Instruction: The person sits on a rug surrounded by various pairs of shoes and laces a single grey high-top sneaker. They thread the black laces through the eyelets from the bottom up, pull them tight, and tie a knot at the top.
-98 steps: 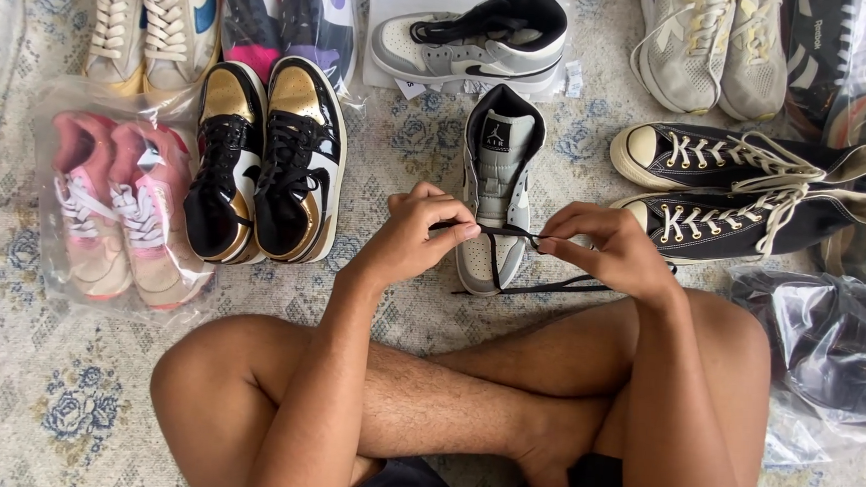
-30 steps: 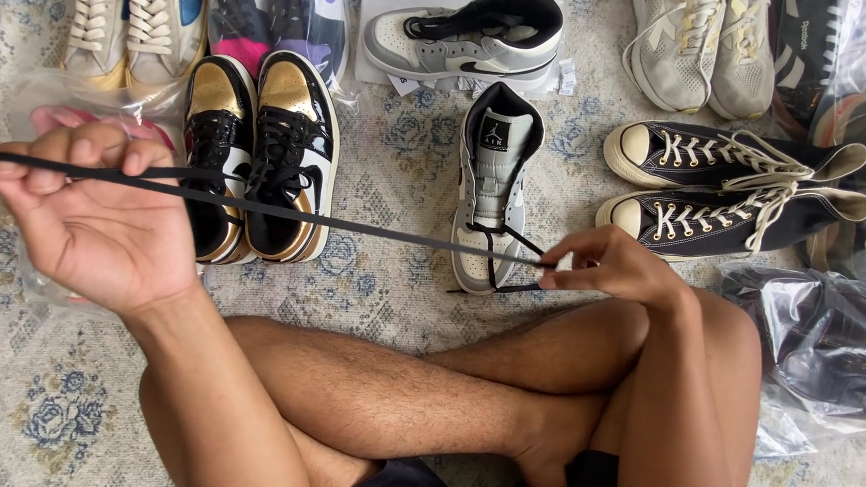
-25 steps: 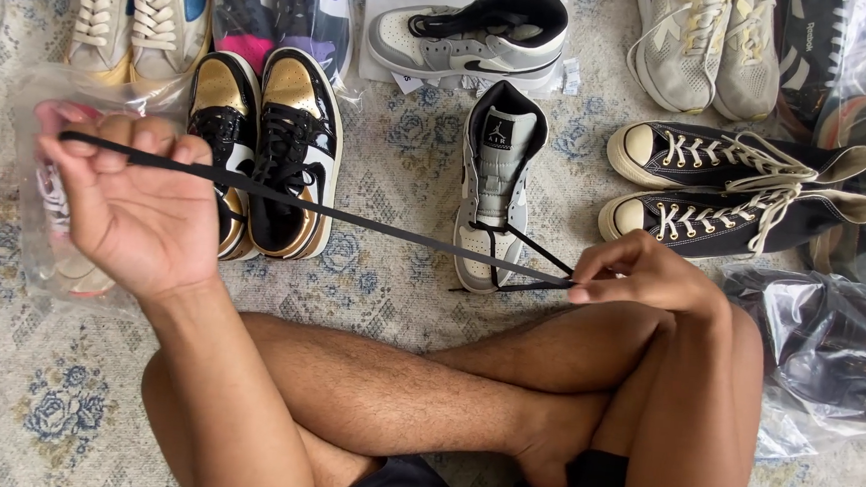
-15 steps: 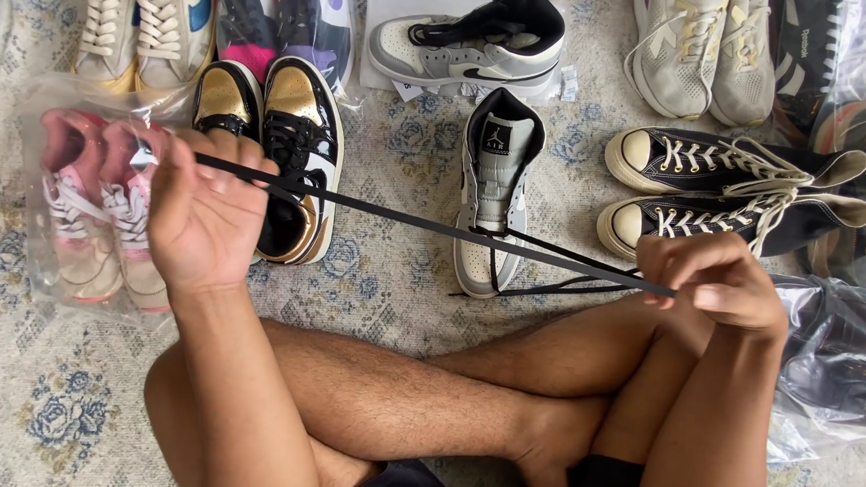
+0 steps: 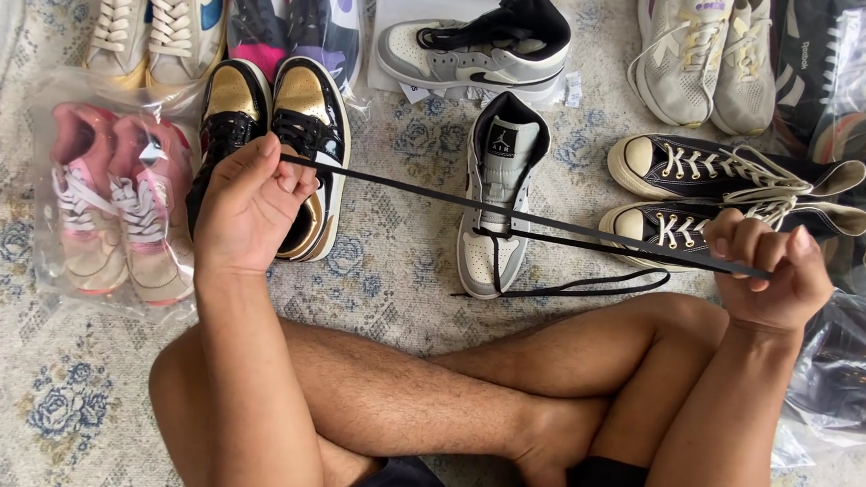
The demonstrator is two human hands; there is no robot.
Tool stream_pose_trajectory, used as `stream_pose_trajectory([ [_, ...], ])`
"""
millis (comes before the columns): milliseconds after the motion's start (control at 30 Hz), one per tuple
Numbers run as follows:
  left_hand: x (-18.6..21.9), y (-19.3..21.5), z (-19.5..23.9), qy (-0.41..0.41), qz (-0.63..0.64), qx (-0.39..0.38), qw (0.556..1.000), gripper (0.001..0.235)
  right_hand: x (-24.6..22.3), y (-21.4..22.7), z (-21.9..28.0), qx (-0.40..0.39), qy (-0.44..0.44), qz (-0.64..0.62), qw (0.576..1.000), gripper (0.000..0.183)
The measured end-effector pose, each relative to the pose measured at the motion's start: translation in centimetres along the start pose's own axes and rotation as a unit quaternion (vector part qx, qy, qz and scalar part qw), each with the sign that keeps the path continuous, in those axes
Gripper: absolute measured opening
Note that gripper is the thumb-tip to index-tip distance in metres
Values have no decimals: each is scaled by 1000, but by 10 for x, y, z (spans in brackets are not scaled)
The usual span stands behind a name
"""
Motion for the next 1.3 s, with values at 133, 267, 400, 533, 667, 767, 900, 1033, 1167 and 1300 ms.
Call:
stream_pose_trajectory([
  [133,-8,10,-1,6,39,31,999,19,5,-1,4,9,-31,-17,999,64],
  [267,-7,24,4,8,-15,123,992,13,27,31,25,109,-134,94,980,50],
  [400,2,36,12,-10,-105,201,974,18,42,29,35,162,-427,428,779,65],
  [533,4,33,10,-43,-89,216,971,19,67,27,33,120,-543,432,710,68],
  [667,1,25,6,-63,-35,215,974,21,101,26,39,-7,-601,483,636,57],
  [767,-2,20,3,-45,-57,201,977,22,110,7,33,-62,-586,511,626,45],
  [900,-34,6,-4,29,-115,113,986,14,90,-50,-11,-64,-415,569,707,34],
  [1033,-85,-38,-12,104,-163,50,980,12,101,-108,-42,-61,-259,402,876,22],
  [1167,-136,-63,-13,203,-226,-35,952,18,100,-168,-57,-138,-159,179,961,33],
  [1300,-140,-85,-11,204,-249,-55,945,22,117,-177,-45,-145,-180,104,967,11],
])
Point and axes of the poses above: each hand's wrist, its own z-axis away from the middle knuckle, its own y-axis out of the back of the hand, x = y × z, the point moved 9 cm from there along -z, towards the middle knuckle, and after that the axes turned 11 degrees about -x, right-handed, at the moved point
